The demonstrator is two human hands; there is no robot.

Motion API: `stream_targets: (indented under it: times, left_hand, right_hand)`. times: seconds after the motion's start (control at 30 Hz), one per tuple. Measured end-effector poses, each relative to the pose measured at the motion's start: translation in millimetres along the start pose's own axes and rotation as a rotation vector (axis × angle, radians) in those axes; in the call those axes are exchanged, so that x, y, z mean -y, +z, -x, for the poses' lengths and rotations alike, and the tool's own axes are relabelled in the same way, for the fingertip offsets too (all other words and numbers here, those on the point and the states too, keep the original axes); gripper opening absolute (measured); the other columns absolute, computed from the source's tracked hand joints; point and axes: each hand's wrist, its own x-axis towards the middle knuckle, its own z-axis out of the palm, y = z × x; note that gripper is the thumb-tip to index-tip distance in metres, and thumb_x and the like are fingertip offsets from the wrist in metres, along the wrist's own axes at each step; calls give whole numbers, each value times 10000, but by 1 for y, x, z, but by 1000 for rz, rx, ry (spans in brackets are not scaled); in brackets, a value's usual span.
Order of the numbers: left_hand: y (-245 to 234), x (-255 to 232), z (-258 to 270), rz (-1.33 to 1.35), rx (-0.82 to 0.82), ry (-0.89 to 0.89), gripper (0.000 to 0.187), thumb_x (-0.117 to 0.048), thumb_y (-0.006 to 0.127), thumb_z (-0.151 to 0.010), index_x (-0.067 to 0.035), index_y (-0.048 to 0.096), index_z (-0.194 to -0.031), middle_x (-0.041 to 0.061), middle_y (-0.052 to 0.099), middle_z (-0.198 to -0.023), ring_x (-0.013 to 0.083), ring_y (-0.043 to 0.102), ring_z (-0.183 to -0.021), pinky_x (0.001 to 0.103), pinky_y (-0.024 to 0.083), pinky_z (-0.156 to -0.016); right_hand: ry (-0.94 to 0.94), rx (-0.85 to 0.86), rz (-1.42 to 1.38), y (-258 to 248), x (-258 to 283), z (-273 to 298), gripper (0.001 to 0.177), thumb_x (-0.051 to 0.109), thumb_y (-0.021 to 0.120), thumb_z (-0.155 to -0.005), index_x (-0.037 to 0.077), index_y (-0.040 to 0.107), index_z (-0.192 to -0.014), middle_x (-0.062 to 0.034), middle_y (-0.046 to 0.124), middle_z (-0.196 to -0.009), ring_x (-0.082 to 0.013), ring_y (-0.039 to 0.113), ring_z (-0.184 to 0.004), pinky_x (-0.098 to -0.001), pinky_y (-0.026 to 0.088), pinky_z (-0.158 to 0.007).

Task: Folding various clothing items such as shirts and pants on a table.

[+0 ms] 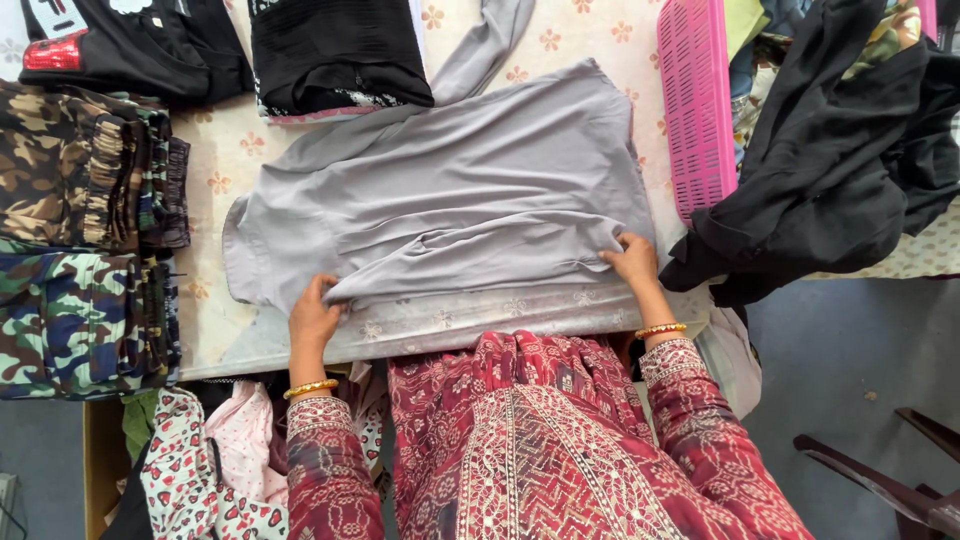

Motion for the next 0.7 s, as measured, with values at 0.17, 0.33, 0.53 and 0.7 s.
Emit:
stream_targets:
  times: [0.17,0.33,0.53,0.7]
  left_hand:
    - [4,11,2,4,16,-17,334,-147,807,-778,-164,690,-1090,76,740,-1027,311,698,-947,440,532,-771]
    - [6,15,3,52,-46,2,304,-140,807,-784,-129,700,-1069,77,733,-1033,311,690,-928,430,525,-765]
    - [4,23,3,63,-44,-58,265,-154,815,-793,-134,717,-1038,59,755,-948,269,711,-876,404,533,-792]
    - [9,37,-3,49,-60,-65,249,-153,817,-792,-137,722,-1022,53,757,-957,260,715,-892,399,529,-806]
  right_hand:
    - [-162,-158,-63,-8,-2,-16,461,292,912,-792,12,643,-1041,-181,714,-974,-337,688,-869,-421,553,-796]
    - [-75,67,-273,-44,43,5,740,292,878,-723,90,558,-1360,-146,742,-996,-292,725,-882,-399,562,-796]
    - [-236,162,-222,-45,29,10,1074,187,947,-573,78,392,-1486,-175,694,-1028,-349,694,-949,-421,545,-833]
    - [-421,21,5,-51,17,12,882,81,806,-629,78,496,-1455,-208,677,-1045,-411,669,-958,-462,534,-830]
